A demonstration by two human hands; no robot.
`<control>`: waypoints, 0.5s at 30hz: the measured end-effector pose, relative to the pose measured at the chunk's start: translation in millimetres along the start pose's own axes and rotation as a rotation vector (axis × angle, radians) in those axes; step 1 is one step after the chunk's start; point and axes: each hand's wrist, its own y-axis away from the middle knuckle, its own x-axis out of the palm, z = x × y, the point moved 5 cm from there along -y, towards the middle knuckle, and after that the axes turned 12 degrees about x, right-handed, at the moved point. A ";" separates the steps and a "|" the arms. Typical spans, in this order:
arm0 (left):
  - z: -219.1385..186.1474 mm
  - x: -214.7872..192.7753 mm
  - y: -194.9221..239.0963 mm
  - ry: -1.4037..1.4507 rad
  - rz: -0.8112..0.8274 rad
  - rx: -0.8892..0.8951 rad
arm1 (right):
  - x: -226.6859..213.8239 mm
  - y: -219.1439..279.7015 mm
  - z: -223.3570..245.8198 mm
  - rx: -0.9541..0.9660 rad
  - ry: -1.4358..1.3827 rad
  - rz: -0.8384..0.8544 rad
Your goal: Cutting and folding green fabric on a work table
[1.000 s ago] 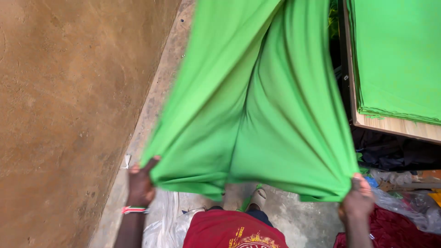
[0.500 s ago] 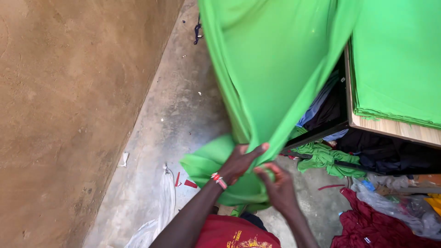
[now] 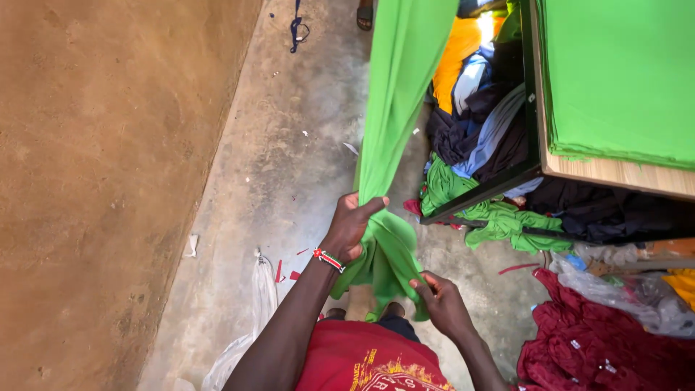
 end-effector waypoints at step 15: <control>15.4 -142.3 60.2 -0.782 0.117 0.037 | -85.5 45.0 19.0 -0.121 -0.404 -0.497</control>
